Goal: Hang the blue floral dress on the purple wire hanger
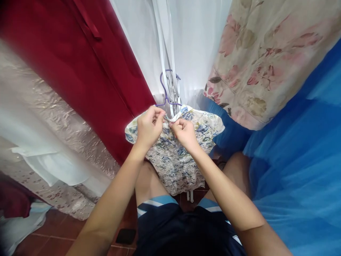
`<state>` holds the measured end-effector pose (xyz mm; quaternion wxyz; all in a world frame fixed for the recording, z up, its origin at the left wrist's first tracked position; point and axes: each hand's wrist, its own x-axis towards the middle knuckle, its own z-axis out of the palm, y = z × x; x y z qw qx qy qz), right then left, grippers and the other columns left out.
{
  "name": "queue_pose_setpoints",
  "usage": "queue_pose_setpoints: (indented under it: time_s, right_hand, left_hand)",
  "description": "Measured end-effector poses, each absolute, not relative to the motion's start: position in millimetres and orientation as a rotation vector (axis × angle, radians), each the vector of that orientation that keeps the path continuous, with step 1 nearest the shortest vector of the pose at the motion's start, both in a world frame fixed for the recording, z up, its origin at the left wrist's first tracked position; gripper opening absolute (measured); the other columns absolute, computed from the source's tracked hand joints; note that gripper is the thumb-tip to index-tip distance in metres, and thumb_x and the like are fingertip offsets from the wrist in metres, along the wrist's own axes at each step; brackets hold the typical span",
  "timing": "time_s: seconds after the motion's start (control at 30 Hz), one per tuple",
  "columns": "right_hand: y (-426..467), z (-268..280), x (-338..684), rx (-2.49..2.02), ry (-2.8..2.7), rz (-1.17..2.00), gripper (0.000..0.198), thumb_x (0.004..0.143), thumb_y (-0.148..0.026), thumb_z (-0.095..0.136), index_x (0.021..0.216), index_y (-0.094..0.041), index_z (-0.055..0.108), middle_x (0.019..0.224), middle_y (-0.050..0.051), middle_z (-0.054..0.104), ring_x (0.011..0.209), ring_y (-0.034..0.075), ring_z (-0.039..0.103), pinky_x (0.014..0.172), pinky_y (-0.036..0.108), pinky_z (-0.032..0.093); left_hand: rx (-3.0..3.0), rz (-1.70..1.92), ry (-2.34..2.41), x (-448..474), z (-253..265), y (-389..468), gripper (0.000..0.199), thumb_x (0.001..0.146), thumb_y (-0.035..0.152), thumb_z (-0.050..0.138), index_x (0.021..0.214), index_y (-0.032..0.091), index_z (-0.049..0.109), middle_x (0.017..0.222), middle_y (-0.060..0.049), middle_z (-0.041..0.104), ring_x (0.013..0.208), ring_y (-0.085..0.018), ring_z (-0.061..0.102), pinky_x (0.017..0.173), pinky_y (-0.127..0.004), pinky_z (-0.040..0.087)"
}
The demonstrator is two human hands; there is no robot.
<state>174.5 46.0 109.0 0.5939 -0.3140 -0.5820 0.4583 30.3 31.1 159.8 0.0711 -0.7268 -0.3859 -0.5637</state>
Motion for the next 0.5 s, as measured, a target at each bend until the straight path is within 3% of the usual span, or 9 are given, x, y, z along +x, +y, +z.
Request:
queue_pose_setpoints:
  time_s: [0.13,0.27,0.37,0.5]
  right_hand:
    - [35,86,174,-0.766,-1.271,1.110,0.027,0.082,-0.032,0.066,0.062,-0.019,0.053,0.041,-0.008,0.042,0.039,0.007,0.030,0.043,0.023,0.021]
    - [21,102,176,-0.644,-1.310,1.119,0.024,0.086,-0.036,0.065,0.070,-0.020,0.055,0.044,-0.008,0.045,0.041,0.007,0.033,0.045,0.022,0.023]
    - [25,114,171,-0.619,-1.363,1.101,0.025,0.086,-0.036,0.064,0.070,-0.019,0.054,0.045,-0.008,0.043,0.041,0.007,0.032,0.045,0.022,0.022]
    - [41,103,170,-0.741,-1.381,1.038,0.025,0.083,-0.033,0.064,0.067,-0.020,0.050,0.045,-0.010,0.036,0.041,0.006,0.026,0.044,0.022,0.018]
  left_hand:
    - [-2.097,-1.797,-1.194,9,188,17,0.014,0.100,0.029,0.051,0.098,0.019,0.061,0.081,-0.002,0.065,0.068,-0.011,0.063,0.063,-0.022,0.049]
    - [-2.476,-1.344,-1.163,4,189,5,0.017,0.090,0.023,0.067,0.107,0.020,0.068,0.102,-0.004,0.069,0.071,-0.011,0.061,0.065,-0.023,0.048]
    - [-2.498,-1.245,-1.133,14,175,7,0.010,0.090,0.018,0.064,0.097,0.018,0.071,0.089,-0.002,0.069,0.070,-0.012,0.059,0.066,-0.025,0.046]
    - [-2.223,-1.637,-1.170,18,177,15,0.011,0.095,0.025,0.061,0.093,0.017,0.068,0.083,-0.002,0.066,0.067,-0.011,0.059,0.062,-0.023,0.046]
